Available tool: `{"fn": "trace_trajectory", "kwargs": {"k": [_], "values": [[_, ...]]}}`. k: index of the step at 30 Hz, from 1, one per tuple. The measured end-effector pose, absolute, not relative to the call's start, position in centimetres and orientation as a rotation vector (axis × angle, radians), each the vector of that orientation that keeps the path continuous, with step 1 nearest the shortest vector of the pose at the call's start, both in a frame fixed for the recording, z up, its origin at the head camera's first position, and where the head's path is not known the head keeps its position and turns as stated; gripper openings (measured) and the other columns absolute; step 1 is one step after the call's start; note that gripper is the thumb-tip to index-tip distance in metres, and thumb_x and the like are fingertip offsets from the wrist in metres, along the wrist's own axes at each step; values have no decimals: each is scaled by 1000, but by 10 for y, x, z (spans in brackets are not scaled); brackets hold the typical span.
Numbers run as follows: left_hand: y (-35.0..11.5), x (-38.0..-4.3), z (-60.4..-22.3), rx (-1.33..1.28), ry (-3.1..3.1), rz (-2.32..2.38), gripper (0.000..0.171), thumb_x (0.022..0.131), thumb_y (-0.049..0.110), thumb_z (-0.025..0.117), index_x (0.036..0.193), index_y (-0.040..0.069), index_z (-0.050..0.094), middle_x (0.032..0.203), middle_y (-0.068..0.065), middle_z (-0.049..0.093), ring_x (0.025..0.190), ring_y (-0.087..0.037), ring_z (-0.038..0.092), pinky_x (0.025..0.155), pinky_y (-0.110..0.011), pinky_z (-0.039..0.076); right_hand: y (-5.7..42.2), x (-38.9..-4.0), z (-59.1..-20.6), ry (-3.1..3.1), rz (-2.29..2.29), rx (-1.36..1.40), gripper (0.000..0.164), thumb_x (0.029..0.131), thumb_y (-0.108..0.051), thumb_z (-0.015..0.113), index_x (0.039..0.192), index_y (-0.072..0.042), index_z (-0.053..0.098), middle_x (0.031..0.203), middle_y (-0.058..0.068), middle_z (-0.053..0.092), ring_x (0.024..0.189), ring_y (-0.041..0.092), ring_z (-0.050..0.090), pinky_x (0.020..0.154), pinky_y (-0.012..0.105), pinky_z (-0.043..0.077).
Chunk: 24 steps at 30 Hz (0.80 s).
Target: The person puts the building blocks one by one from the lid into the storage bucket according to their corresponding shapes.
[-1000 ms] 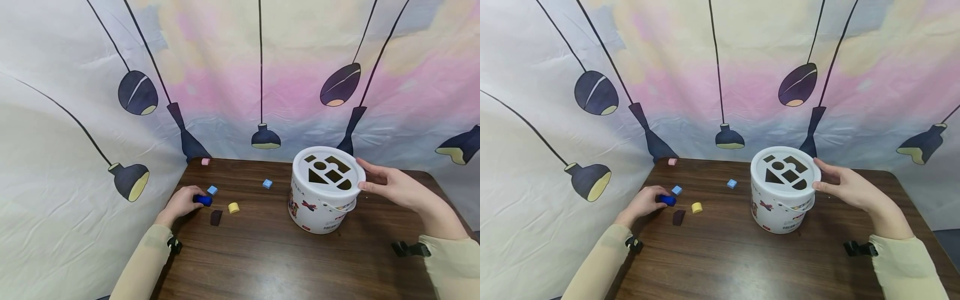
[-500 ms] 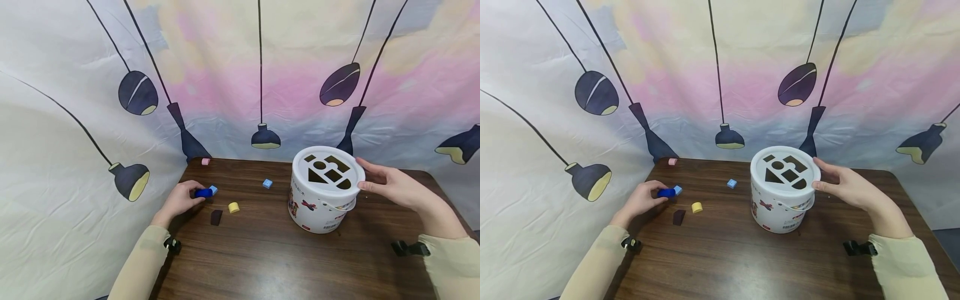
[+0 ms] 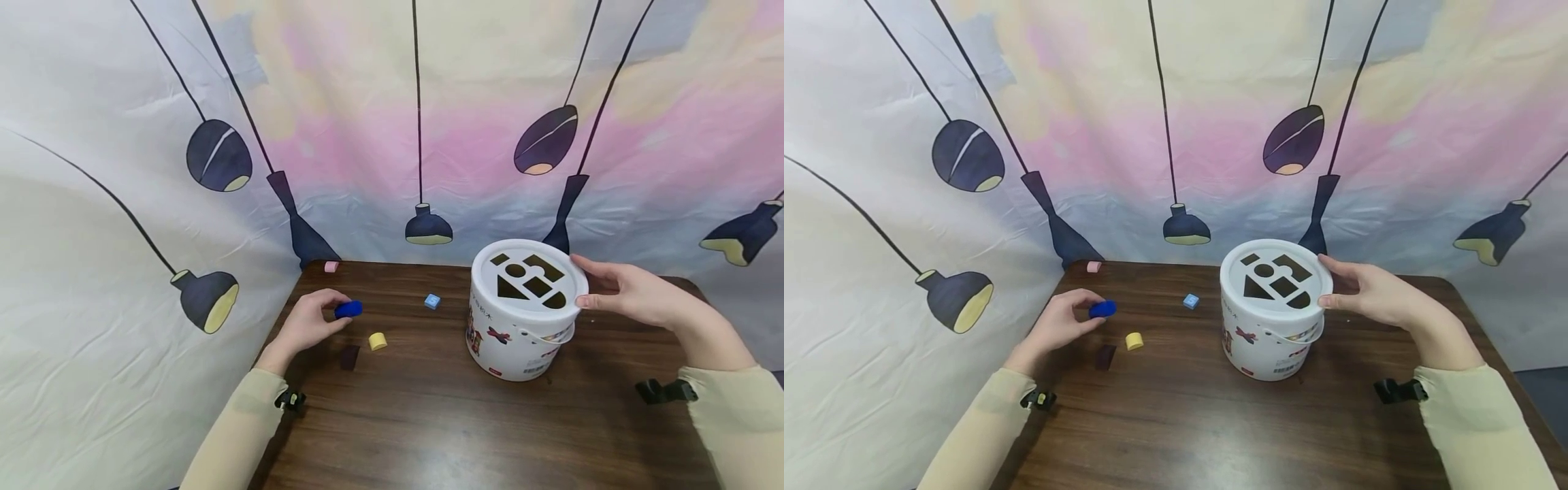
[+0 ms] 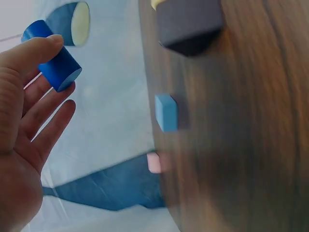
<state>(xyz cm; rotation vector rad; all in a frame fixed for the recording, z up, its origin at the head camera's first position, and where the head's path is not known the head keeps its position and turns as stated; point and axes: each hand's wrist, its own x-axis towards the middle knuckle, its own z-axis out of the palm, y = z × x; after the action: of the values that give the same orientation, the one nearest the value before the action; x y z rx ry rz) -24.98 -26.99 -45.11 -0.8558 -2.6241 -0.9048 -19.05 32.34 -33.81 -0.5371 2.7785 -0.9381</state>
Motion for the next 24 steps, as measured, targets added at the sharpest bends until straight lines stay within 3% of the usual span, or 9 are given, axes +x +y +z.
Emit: {"fn": "trace_trajectory", "kwargs": {"k": [4, 10, 24], "values": [[-257, -250, -447, -891, -2572, -955, 33, 85, 6, 92, 114, 11, 77, 111, -2, 76, 98, -17, 72, 86, -46, 63, 322, -193, -334, 2781, -895, -553, 88, 100, -28, 79, 165, 5, 31, 159, 32, 44, 137, 50, 55, 101, 50, 57], [-230, -245, -439, -886, -2493, -1079, 35, 85, 4, 91, 116, 8, 76, 110, -4, 77, 94, -19, 74, 84, -49, 63, 319, -198, -326, 2799, -811, -546, 90, 97, -33, 83, 162, 8, 36, 151, 34, 52, 138, 55, 52, 104, 68, 48], [-176, -246, -428, -878, -2407, -1207, 35, 86, 5, 89, 118, 8, 73, 108, -3, 78, 97, -18, 75, 90, -37, 62, 315, -196, -321, 2786, -816, -528, 91, 96, -35, 83, 160, 10, 37, 152, 34, 51, 139, 54, 51, 106, 68, 47]]}}
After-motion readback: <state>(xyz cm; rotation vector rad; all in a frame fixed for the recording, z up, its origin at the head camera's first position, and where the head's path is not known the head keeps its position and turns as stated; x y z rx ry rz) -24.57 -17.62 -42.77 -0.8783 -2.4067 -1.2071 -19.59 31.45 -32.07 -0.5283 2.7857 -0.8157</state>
